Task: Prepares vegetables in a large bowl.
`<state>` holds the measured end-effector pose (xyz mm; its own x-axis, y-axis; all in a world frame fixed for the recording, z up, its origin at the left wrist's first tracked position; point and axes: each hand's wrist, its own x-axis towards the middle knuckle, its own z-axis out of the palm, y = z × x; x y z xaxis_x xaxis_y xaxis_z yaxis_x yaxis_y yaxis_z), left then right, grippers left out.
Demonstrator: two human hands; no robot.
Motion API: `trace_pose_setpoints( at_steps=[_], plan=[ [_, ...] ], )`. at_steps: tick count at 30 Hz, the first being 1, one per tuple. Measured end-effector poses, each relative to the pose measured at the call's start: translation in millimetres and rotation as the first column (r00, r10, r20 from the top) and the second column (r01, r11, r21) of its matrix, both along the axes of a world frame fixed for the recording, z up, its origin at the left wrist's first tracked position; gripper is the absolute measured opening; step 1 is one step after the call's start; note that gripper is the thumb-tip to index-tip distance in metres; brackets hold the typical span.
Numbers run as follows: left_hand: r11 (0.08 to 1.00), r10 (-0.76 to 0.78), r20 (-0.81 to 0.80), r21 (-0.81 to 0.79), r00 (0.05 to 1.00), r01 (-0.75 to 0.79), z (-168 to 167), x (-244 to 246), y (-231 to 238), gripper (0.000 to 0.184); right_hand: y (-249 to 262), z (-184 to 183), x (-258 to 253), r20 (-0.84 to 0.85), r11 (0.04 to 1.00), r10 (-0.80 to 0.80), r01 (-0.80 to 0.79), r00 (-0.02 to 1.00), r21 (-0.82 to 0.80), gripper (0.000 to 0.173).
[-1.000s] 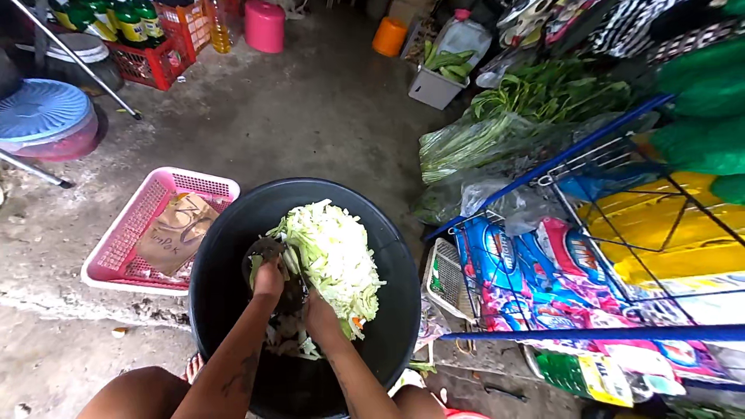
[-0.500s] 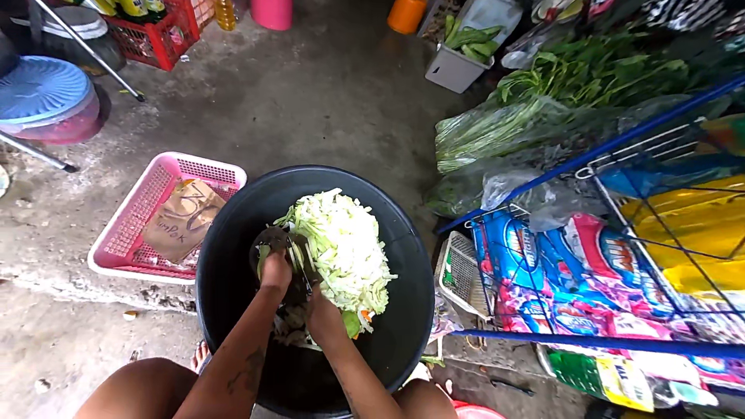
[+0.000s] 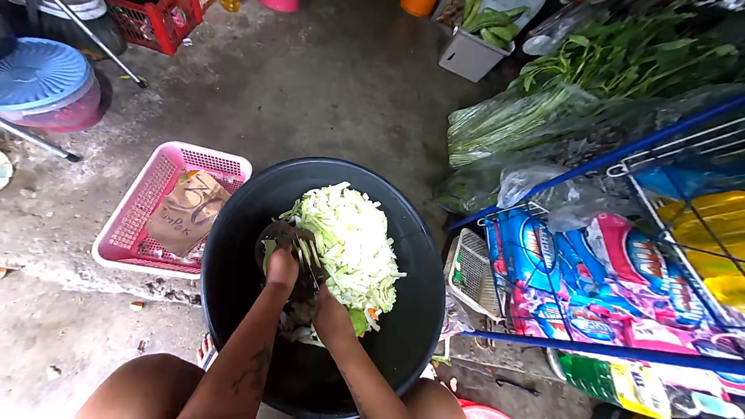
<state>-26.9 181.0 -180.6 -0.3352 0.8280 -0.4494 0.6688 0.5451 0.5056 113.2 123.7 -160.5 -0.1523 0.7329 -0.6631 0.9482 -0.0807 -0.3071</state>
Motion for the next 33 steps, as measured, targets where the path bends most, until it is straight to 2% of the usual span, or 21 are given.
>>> trace_pose_setpoints(
  at_steps=[9,12,14,16,18,20,23,26,33],
  plan=[
    [1.0,-0.001,0.003,-0.014,1.0,0.001,-0.2,1.4,0.9,0.034,-0.7,-7.5,-9.0,0.053,0.999,-0.001,0.003,0.999,-0.041,0.039],
    [1.0,-0.016,-0.007,-0.015,1.0,0.016,-1.7,2.7,-1.0,0.034,5.0,-18.1,-5.6,-0.009,0.998,-0.003,0.002,1.0,-0.056,0.041],
    [1.0,-0.018,-0.003,0.0,1.0,0.018,-3.1,2.6,-2.1,0.032,10.4,-25.8,7.8,-0.124,0.999,-0.03,0.026,0.992,-0.039,0.042],
    [0.999,-0.025,0.009,0.028,1.0,0.025,-2.2,2.5,-2.1,0.028,17.7,-28.8,25.8,-0.213,0.994,-0.103,0.106,0.971,-0.001,0.045],
    [0.999,-0.032,0.014,0.033,0.999,0.032,0.1,1.1,-1.3,0.029,21.4,-14.6,33.1,-0.132,0.982,-0.168,0.178,0.977,0.063,0.045],
    [0.999,-0.039,0.007,0.023,0.999,0.038,0.1,-1.0,-2.4,0.03,18.9,2.6,30.9,-0.026,0.978,-0.179,0.181,0.983,0.104,0.043],
    [0.999,-0.052,0.005,-0.003,0.999,0.052,1.1,-2.1,-3.6,0.03,5.6,20.0,18.8,-0.019,0.99,-0.122,0.123,0.992,0.074,0.044],
    [0.999,-0.034,0.01,-0.01,0.999,0.034,5.0,-0.4,-6.3,0.029,-5.7,18.3,3.4,-0.012,1.0,-0.029,0.029,1.0,-0.003,0.044],
    [0.999,-0.038,-0.037,-0.033,0.999,0.037,7.8,3.3,-6.9,0.033,-9.7,4.7,-12.0,0.074,0.999,0.001,0.002,0.997,-0.037,0.043]
  ],
)
